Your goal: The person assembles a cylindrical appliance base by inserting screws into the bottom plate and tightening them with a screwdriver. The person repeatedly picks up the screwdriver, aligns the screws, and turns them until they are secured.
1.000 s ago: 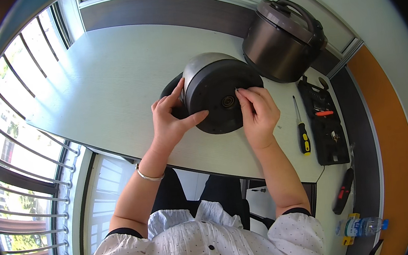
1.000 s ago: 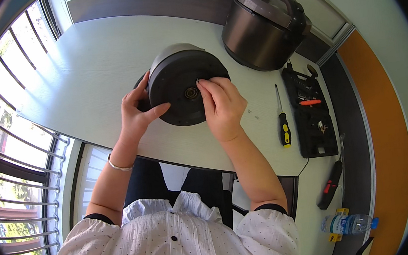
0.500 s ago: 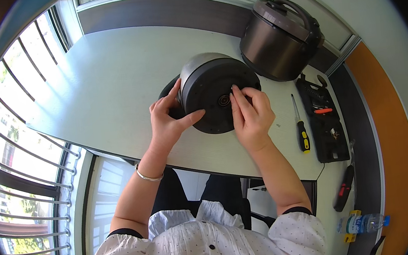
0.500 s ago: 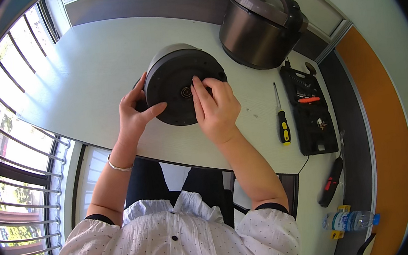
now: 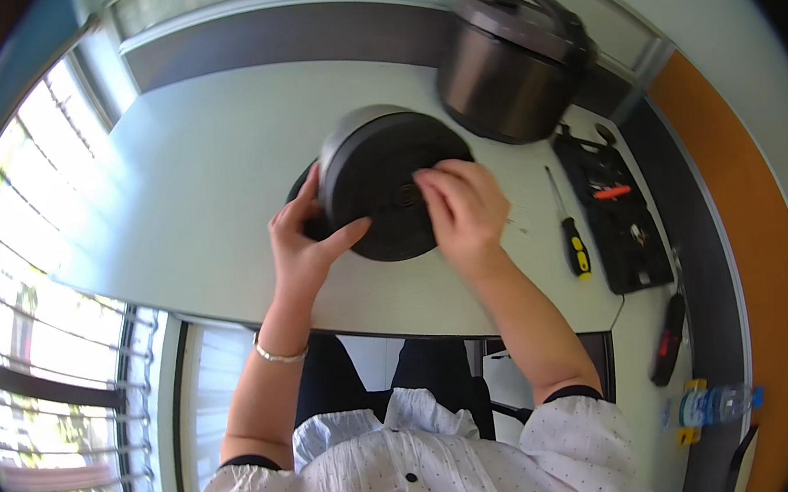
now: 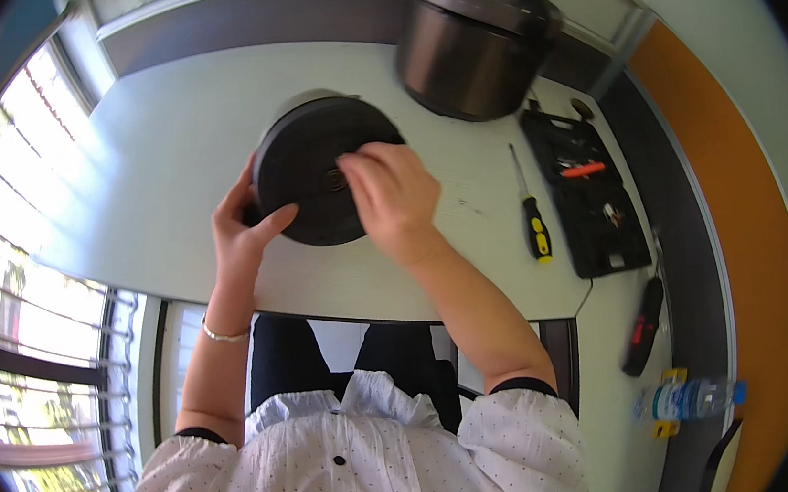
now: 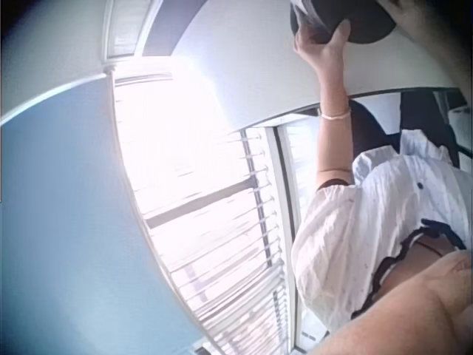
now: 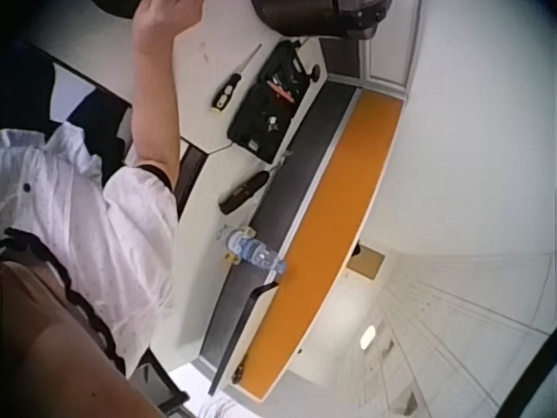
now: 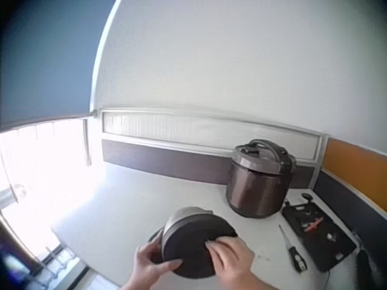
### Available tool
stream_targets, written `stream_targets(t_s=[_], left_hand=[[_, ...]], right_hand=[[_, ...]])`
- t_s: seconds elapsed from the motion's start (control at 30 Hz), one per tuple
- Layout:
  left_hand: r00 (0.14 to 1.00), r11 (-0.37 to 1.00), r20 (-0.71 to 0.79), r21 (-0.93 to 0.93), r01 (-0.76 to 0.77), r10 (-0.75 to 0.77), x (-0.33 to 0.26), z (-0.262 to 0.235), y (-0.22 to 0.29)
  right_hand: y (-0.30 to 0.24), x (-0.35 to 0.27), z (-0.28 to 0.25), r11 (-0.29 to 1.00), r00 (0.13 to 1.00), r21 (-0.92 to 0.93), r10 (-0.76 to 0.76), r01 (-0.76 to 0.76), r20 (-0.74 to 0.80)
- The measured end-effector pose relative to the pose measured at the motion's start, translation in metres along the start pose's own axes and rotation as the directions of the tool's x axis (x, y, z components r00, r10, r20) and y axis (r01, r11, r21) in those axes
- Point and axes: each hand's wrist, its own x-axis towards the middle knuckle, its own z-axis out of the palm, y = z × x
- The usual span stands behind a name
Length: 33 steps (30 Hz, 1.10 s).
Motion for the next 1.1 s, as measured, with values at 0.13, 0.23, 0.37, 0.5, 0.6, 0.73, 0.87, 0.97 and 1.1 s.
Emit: stream_targets(t_s=[0.13,0.23,0.37,0.5,0.6,0.73,0.87,0.97,1.1], left_hand=[[0.996,0.997,0.030,-0.015,0.081,-0.081,-0.002,0.000,0.008],[0.993,0.992,0.027,-0.033,0.119,-0.118,-0.005,-0.001,0.012],[0.993,0.992,0.021,-0.028,0.120,-0.120,-0.005,-0.002,0.011],[0.995,0.993,0.042,-0.072,0.090,-0.087,-0.002,0.000,0.000],[0.995,0.995,0.046,-0.048,0.088,-0.086,-0.001,-0.002,0.002],[0.995,0.993,0.021,-0.053,0.102,-0.101,-0.001,-0.003,0.007],[0.993,0.992,0.031,-0.045,0.118,-0.116,0.001,-0.004,0.006],[0.991,0.989,0.027,-0.064,0.130,-0.129,0.002,-0.001,0.008],[0.991,0.988,0.031,-0.085,0.132,-0.129,0.002,-0.001,0.006]], right_hand=[[0.006,-0.005,0.007,0.999,0.999,0.041,-0.030,0.031,-0.015],[-0.001,-0.002,0.007,0.997,0.999,0.070,0.036,-0.035,-0.006],[0.002,-0.003,0.004,0.997,1.000,0.078,0.017,-0.017,-0.003],[0.004,-0.001,0.000,0.999,0.999,0.048,-0.001,0.002,-0.035],[0.004,-0.001,-0.001,0.996,0.998,0.090,0.030,-0.024,-0.055],[0.005,0.003,-0.005,0.992,0.993,0.114,0.068,-0.057,-0.098],[0.011,0.000,-0.012,0.993,0.995,0.107,0.050,-0.041,-0.082],[0.010,0.001,-0.013,0.996,0.996,0.074,-0.032,0.038,-0.087],[0.006,0.001,-0.014,0.998,0.997,0.025,-0.055,0.056,-0.046]])
